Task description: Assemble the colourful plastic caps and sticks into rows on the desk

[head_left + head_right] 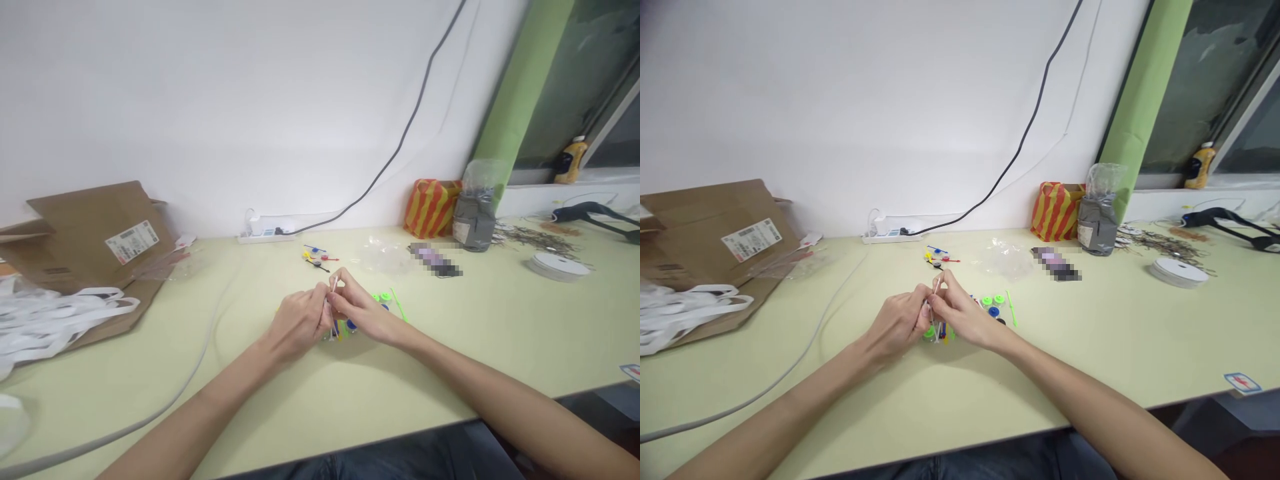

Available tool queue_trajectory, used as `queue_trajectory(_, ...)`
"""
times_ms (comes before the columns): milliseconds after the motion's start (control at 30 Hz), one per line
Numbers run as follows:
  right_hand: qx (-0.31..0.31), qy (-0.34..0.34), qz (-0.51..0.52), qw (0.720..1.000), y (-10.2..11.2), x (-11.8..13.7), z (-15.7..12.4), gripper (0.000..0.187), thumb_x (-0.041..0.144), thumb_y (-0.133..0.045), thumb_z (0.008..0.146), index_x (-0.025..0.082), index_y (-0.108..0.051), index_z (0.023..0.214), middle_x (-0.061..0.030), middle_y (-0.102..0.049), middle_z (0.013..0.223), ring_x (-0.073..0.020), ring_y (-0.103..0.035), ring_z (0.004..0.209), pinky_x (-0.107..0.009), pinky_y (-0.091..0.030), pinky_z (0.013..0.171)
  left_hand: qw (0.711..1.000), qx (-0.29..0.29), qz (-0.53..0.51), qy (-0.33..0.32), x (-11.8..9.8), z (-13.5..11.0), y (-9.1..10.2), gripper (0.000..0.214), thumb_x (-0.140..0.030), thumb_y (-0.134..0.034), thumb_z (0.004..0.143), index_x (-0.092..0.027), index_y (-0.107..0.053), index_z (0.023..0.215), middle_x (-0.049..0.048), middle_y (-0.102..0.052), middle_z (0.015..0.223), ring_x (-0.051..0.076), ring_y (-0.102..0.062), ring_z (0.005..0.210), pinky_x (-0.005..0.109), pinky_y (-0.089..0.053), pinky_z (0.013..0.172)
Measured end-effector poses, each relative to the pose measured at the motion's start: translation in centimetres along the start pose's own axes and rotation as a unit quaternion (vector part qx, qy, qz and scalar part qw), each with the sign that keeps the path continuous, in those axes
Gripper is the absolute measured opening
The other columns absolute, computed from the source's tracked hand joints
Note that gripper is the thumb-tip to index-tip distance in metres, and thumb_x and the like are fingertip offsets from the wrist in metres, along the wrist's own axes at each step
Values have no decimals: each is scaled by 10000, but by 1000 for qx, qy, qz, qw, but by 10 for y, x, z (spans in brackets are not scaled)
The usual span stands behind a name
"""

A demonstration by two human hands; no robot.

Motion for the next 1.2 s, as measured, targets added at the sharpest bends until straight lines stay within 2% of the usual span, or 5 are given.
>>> queue_trajectory(200,26,0,82,996,-8,0,3,271,486,-507,989,258,-359,987,53,-448,777,-105,-425,653,-234,-366,607,998,-40,-42,-27,-1,-3,6,94,-195,-308,949,-227,-383,902,-9,-597,685,158,-579,528,260,-401,514)
queue_trajectory(433,9,-2,107,994,-8,-3,8,330,494,-585,939,256,-357,959,77,-428,695,-92,-392,569,-209,-321,533,989,17,-141,50,8,-5,-9,79,-227,-293,956,-230,-356,910,-22,-583,709,137,-558,524,233,-386,512)
queue_trajectory(800,-102,-16,90,991,17,-6,8,316,519,-554,945,256,-381,980,147,-266,523,-61,-209,423,-177,-209,428,980,50,-154,115,34,-8,-7,80,-287,-277,1013,-233,-335,1025,-72,-429,681,122,-460,529,241,-351,562)
queue_trajectory(1000,-47,-45,6,998,12,-2,7,373,564,-619,890,200,-540,887,127,-292,454,-56,-241,397,-189,-195,398,981,29,-176,74,18,-7,-5,171,-320,-349,1017,-250,-276,1154,-49,-498,793,115,-512,592,228,-385,565)
queue_trajectory(1200,8,-99,118,988,10,-10,5,391,554,-709,830,224,-530,939,139,-236,488,-51,-137,441,-184,-111,413,982,0,-182,47,20,-8,-5,240,-346,-440,1003,-259,-288,1167,-23,-562,861,141,-610,712,261,-470,634)
Point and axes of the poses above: each hand's wrist, its own z-axis towards the middle knuckle, its own y-axis out of the back of the hand, x = y × z, the point moved 7 cm from there along z, towards the middle knuckle
